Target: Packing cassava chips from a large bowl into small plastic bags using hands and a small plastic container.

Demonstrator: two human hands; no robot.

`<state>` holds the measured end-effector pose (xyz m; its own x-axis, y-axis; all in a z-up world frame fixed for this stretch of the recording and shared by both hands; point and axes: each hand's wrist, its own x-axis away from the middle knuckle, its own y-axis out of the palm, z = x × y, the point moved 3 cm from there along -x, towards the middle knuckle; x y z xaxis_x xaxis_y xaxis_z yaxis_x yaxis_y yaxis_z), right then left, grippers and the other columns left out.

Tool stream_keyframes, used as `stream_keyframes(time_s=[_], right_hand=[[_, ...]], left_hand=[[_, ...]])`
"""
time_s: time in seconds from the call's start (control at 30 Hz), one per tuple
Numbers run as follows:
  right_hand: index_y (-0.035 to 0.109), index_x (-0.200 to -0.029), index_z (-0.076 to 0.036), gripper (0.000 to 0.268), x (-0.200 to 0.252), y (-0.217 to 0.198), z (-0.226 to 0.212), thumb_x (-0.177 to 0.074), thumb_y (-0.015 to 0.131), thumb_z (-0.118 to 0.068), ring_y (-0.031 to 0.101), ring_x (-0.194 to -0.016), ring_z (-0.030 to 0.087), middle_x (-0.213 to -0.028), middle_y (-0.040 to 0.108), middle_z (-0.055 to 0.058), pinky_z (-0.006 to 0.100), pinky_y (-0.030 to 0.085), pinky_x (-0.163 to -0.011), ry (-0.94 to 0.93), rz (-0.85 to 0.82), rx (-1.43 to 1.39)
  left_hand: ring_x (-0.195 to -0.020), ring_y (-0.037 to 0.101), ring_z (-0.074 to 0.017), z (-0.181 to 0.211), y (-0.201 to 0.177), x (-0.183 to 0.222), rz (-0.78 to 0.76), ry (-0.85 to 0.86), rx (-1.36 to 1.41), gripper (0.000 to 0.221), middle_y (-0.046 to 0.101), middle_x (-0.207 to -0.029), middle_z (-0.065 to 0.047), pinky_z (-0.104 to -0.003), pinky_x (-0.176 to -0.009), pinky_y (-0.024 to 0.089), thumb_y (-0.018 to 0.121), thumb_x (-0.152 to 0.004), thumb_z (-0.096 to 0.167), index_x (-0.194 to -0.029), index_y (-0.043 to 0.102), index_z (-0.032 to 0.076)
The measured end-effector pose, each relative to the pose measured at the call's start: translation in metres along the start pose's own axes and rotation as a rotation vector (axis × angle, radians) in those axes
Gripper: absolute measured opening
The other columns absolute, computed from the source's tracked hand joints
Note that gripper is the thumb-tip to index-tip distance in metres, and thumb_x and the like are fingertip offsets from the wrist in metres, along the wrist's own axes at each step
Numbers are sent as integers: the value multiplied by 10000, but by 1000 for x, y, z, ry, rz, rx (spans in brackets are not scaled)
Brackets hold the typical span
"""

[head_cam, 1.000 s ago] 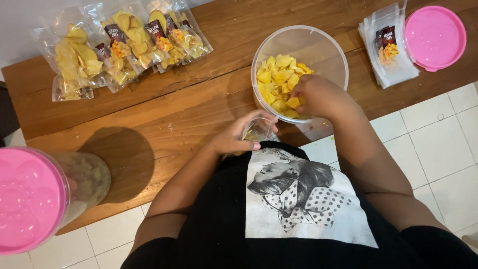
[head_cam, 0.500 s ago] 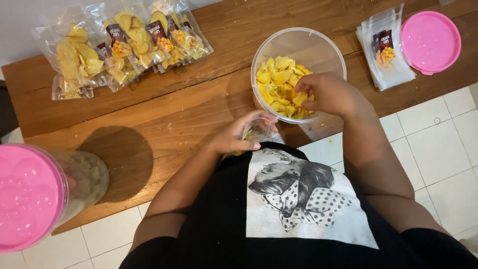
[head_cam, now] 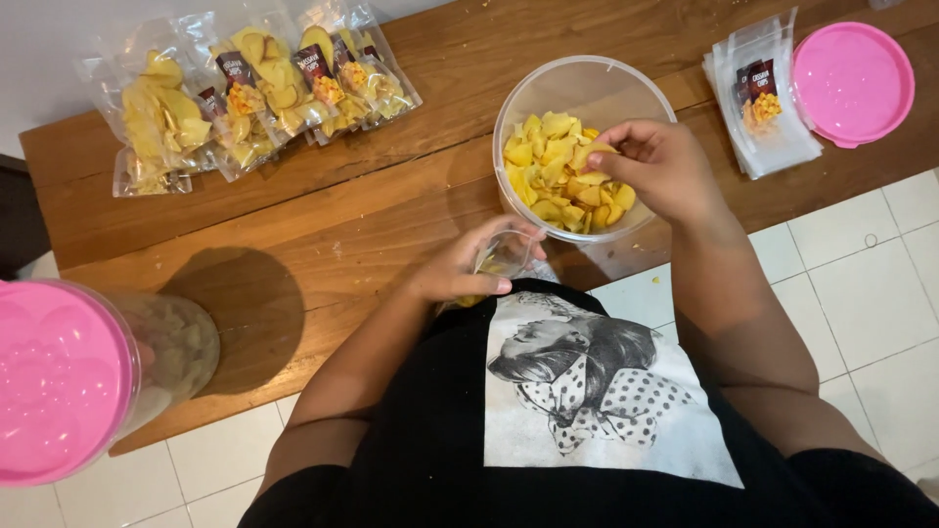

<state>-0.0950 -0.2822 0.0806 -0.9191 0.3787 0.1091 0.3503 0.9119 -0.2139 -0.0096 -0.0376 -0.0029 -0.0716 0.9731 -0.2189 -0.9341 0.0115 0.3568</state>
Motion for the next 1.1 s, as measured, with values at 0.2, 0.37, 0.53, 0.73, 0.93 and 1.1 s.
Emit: stream_keyframes(time_s=[0.2, 0.37, 0.53, 0.73, 0.93, 1.1], right_hand=[[677, -1028, 82, 215, 19, 49, -26, -865, 774, -20, 728, -725, 189, -836, 695, 148, 271, 629, -635, 27, -230, -248], [687, -1026, 62, 207, 30, 67, -49, -849, 785, 17, 695, -782, 142, -868, 693, 115, 244, 609, -677, -44, -279, -185], [718, -973, 42, 168, 32, 55, -80, -834, 810, 25, 680, -857, 189, -957, 719, 168, 325, 581, -766, -298, -328, -104], [773, -946, -125, 170, 13, 29, -87, -820, 862, -196, 667, -1006, 364, -1106, 698, 104, 464, 521, -889, -706, -443, 375], [767, -909, -116, 141, 7, 16, -95, -918, 755, -256, 614, -1100, 409, -1175, 655, 128, 508, 483, -952, -836, -569, 494], [737, -1077, -107, 717, 7, 9, -76, -888, 438, -731, 499, -1266, 485, -1335, 558, 191, 592, 412, -1014, -900, -730, 483]], left_hand=[[-1169, 571, -175, 1, 11, -3, 61, -12, -107, 816, 561, -1308, -131, -373, -1072, 474, 843, -813, 180, -1488, 408, 34], [-1164, 588, -181, 11, 19, -7, 72, 26, 19, 793, 569, -1295, -98, -384, -1058, 496, 834, -811, 109, -1479, 412, 39], [-1161, 627, -215, 24, 29, -15, 126, 28, 143, 769, 597, -1254, -120, -386, -1066, 506, 835, -811, 145, -1452, 426, 34], [-1139, 633, -191, 20, 30, -35, 184, 48, 158, 797, 615, -1232, -93, -361, -1012, 520, 844, -791, 132, -1457, 418, 29], [-1149, 648, -262, 16, 32, -44, 211, 74, 136, 756, 632, -1231, -147, -402, -1011, 532, 840, -794, 157, -1425, 443, 33], [-1124, 618, -215, 39, 53, -53, 315, 98, 1, 787, 621, -1231, -122, -395, -993, 535, 825, -806, 359, -1414, 467, 12]])
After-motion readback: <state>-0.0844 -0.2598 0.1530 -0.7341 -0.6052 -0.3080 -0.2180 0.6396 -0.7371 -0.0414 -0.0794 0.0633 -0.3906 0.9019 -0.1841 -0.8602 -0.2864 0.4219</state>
